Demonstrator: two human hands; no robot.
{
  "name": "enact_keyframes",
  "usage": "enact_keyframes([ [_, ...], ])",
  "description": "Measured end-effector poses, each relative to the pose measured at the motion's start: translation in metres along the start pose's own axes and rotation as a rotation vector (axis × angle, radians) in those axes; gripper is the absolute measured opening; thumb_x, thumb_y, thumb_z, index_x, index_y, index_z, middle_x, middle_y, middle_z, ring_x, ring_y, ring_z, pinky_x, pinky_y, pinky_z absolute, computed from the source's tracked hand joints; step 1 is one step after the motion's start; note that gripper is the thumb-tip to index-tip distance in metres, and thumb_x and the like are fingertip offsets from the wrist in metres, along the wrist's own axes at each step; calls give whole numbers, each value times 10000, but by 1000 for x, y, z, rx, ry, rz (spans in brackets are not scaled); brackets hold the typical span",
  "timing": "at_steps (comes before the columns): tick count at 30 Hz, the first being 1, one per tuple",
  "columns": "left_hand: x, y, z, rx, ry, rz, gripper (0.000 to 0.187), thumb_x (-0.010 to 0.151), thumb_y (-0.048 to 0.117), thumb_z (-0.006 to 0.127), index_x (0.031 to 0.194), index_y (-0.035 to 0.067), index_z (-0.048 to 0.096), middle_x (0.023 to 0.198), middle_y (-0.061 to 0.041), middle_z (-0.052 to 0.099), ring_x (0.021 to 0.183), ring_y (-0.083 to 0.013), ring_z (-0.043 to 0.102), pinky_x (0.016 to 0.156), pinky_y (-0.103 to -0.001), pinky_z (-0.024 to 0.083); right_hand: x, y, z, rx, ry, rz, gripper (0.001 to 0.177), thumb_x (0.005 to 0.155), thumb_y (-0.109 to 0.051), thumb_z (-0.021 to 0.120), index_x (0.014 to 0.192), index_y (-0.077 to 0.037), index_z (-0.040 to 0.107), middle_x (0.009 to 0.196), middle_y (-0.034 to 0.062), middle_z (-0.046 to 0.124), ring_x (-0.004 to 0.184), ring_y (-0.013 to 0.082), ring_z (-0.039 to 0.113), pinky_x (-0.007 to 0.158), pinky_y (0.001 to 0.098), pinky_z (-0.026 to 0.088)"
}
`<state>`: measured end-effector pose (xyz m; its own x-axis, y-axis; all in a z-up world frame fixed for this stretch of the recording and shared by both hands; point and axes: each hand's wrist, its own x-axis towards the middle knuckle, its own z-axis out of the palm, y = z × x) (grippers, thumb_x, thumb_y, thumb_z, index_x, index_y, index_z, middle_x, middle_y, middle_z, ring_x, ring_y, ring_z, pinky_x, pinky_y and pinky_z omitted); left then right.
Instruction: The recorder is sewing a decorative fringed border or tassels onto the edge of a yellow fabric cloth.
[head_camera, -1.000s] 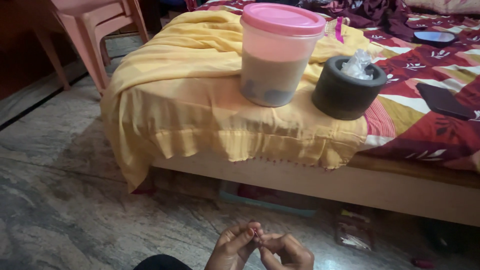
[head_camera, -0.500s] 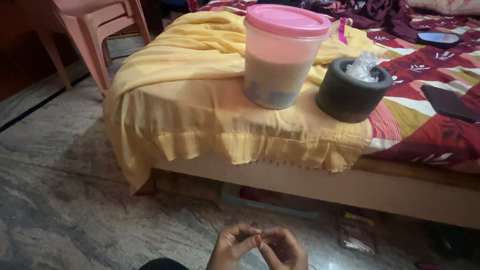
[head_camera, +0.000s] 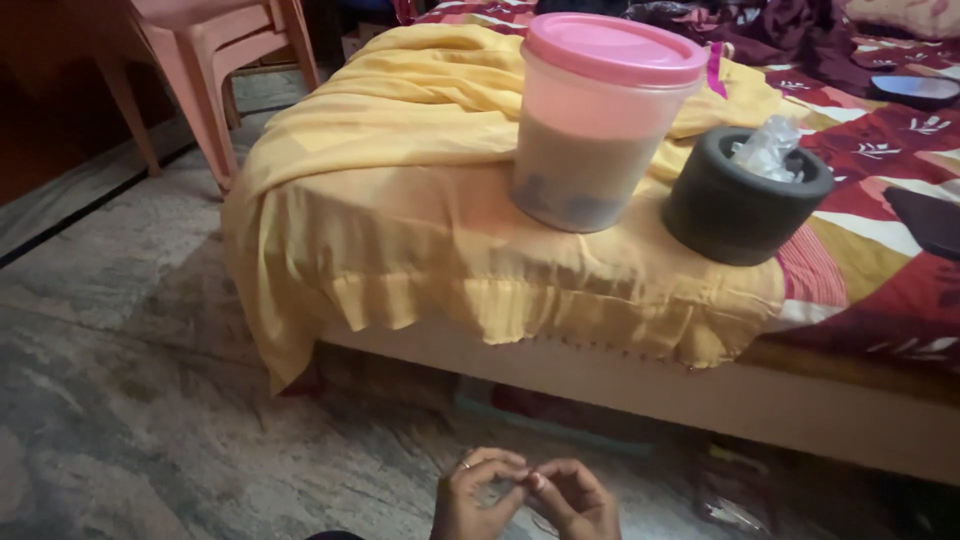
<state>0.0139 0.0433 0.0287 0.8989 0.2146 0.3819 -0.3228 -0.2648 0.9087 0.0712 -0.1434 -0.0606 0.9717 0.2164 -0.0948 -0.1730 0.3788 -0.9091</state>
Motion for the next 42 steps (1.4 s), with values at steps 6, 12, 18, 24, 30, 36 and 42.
enact_keyframes([
  [6, 17, -94, 11, -826, -90, -513, 132, 888, 87, 763, 977, 9, 705, 1066, -135, 802, 960, -188, 769, 899, -334, 605, 28, -44, 10, 114, 218, -226, 112, 929, -21, 652, 1034, 14, 637, 1143, 167, 694, 1066, 276, 698, 872, 435, 583],
  [12, 98, -101, -19, -1108, 209, -792, 234, 871, 204, 700, 1059, 65, 706, 836, 23, 657, 476, -37, 353, 424, -206, 283, 57, -74, 50, 431, 349, -65, 195, 963, -14, 544, 1156, -12, 512, 1159, 231, 636, 1127, 361, 667, 987, 454, 541],
  [18, 136, -82, -29, -1409, 75, -659, 78, 955, 127, 703, 965, 149, 628, 652, 71, 413, 454, -38, 273, 403, -221, 227, 80, -63, 92, 415, 360, 128, 425, 887, 77, 566, 1291, -32, 493, 1224, 198, 665, 1142, 289, 657, 1009, 380, 532],
  [24, 122, -28, -40, -1022, 186, -436, 98, 898, 75, 713, 982, 94, 667, 713, 63, 562, 445, -4, 279, 396, -217, 212, 89, -54, 118, 261, 171, 256, 272, 897, -58, 726, 1162, -30, 673, 996, 61, 688, 875, 148, 588, 763, 286, 457],
  [30, 119, 19, -56, -816, 244, -381, 170, 882, 97, 736, 1034, 53, 673, 807, 34, 648, 463, -2, 340, 409, -209, 240, 81, -67, 157, 136, 46, 133, 181, 890, -65, 717, 1066, -29, 743, 963, 11, 736, 830, 93, 623, 732, 261, 463],
  [36, 113, 28, -58, -879, 197, -382, 294, 896, 111, 730, 1163, 53, 621, 805, 13, 628, 462, -1, 342, 405, -198, 242, 70, -75, 168, 105, 44, -8, 161, 861, -18, 747, 1021, -18, 766, 926, 27, 761, 800, 109, 640, 706, 282, 486],
  [42, 109, 40, -56, -872, 224, -350, 367, 894, 122, 716, 1218, 85, 548, 871, 3, 637, 483, 4, 359, 397, -200, 240, 57, -91, 174, 161, -7, -52, 154, 859, -16, 744, 1010, -12, 769, 922, 63, 776, 805, 140, 692, 733, 304, 546],
])
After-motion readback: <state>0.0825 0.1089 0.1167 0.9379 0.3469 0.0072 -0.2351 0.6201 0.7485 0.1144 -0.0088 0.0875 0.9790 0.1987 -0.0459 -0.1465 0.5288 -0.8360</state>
